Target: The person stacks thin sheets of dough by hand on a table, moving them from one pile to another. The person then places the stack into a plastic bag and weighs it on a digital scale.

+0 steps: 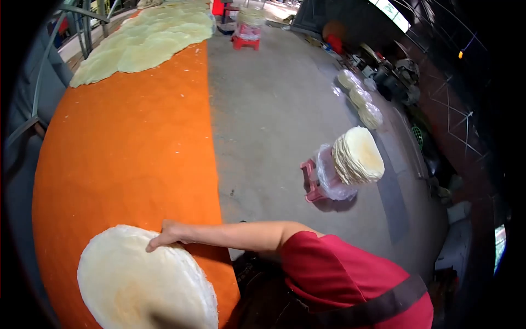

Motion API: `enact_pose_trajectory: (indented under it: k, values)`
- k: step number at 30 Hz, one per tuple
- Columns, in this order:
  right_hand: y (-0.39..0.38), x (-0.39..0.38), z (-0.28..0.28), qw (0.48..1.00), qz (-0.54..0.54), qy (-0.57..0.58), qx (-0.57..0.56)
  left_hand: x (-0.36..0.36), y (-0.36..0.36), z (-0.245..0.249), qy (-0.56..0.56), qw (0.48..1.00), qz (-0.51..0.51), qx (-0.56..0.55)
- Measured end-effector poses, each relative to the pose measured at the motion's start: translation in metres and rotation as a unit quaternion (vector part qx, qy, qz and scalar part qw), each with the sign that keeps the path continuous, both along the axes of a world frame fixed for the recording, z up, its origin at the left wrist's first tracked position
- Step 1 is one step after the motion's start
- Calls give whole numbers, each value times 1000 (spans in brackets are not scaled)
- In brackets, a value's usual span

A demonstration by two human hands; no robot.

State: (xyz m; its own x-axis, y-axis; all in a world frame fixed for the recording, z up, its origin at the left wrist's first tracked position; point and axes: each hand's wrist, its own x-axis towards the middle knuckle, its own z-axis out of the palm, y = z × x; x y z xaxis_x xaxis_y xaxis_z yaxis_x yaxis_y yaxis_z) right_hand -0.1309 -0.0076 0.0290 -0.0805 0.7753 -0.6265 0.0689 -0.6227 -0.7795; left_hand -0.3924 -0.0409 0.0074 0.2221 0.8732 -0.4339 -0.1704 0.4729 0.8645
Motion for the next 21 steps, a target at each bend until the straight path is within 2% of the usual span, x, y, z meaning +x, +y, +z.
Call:
enact_pose_trajectory:
  k: [1, 4, 5, 8, 9, 12, 13, 16, 17, 20, 21]
  values:
    - [9, 6, 10, 998, 44, 4, -54, 12, 1, -1, -2, 1000, -14, -9]
    - [14, -4, 5, 992, 40, 113, -43, 34, -2, -4, -15, 998, -60, -26]
    - [15, -6, 8, 994, 35, 91, -50, 41, -3, -5, -20, 997, -75, -30]
    - [11, -12, 12, 999, 8, 30, 26, 51, -5, -6, -32, 993, -107, -45]
    - [8, -7, 17, 998, 25, 55, 15, 54, -6, -8, -36, 991, -115, -49]
    - [9, -9, -22, 987, 17, 158, 9, 61, -9, -13, -45, 987, -141, -60]
    - [4, 1, 3, 996, 24, 83, -31, 64, -9, -15, -47, 985, -151, -65]
    - [5, -8, -14, 995, -22, 93, 7, 76, -13, -20, -47, 979, -181, -77]
    - [1, -1, -2, 992, -11, 125, -20, 82, -15, -21, -47, 978, -189, -80]
    - [9, -7, -20, 992, 4, 126, -18, 100, -23, -21, -43, 970, -223, -86]
    - [3, -9, -15, 993, -33, 117, 13, 107, -26, -20, -42, 967, -235, -87]
